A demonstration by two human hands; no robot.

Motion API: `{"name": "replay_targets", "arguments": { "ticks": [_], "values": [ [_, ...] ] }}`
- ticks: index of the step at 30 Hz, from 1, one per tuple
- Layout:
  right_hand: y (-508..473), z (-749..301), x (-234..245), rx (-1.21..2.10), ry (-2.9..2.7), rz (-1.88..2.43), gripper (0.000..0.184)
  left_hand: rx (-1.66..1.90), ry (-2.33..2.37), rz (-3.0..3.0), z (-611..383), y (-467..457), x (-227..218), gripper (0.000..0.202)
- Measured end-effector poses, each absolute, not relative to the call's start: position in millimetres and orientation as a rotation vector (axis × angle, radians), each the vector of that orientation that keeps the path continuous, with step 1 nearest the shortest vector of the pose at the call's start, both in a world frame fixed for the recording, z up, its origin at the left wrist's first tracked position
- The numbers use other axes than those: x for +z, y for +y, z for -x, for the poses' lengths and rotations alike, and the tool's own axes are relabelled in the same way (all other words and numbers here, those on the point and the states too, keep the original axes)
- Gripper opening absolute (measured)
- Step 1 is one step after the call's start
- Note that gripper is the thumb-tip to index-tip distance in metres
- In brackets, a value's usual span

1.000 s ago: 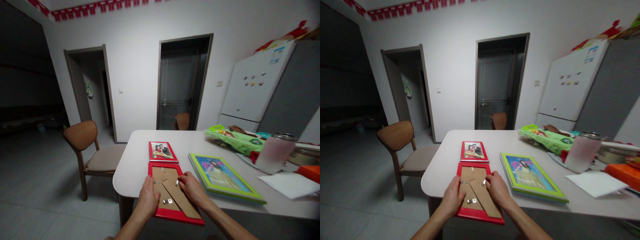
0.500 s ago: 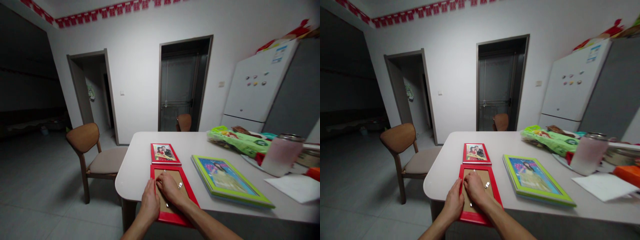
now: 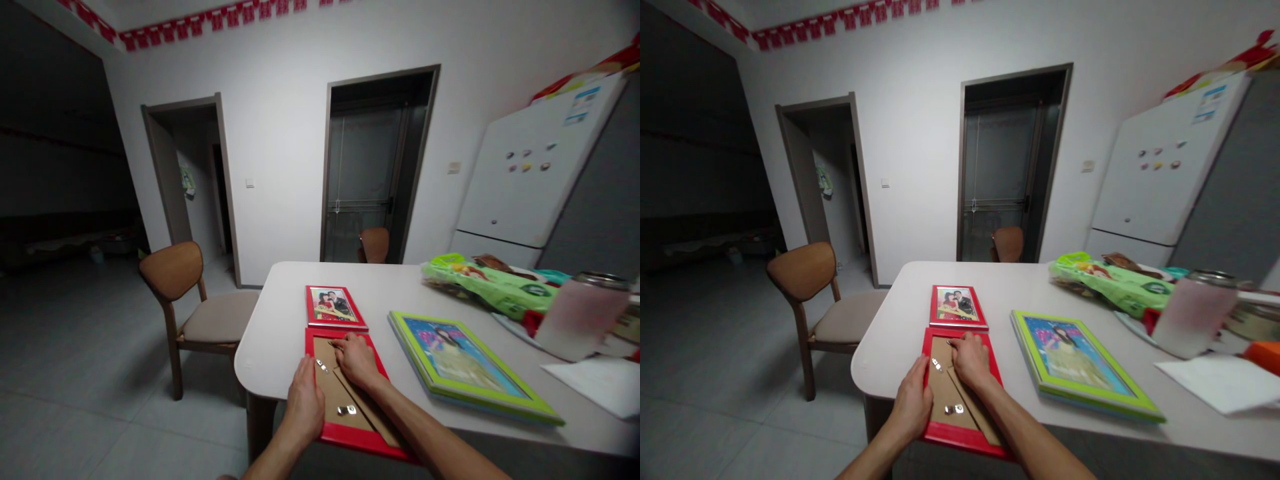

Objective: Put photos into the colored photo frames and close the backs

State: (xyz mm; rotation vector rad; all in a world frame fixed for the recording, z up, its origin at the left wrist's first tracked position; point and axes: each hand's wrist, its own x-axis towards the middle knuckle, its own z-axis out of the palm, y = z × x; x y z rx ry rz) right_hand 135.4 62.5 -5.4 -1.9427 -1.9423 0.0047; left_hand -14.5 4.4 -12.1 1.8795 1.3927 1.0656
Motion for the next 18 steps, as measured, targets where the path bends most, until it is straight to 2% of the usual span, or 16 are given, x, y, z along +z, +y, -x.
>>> {"name": "replay_targets", "arguments": {
  "ticks": [5,9,12,14,18],
  "values": [
    [28,-145,7,0.167,-2.068,1.721,0.037,1.069,1.410,-1.874,14,7,-14,0.055],
    [-11,-151,12,0.462,-2.240,1.425,0.023,1.054,1.420,-1.871,10,10,-18,0.055],
    [-22,-149,9,0.433,-2.209,1.424,0.015,1.035,1.432,-1.883,7,11,-19,0.055],
    [-22,-148,7,0.403,-2.174,1.452,0.018,1.012,1.443,-1.893,7,11,-19,0.055],
    [-19,-154,10,0.304,-2.081,1.612,0.037,0.969,1.458,-1.910,7,11,-18,0.057]
  ]
}}
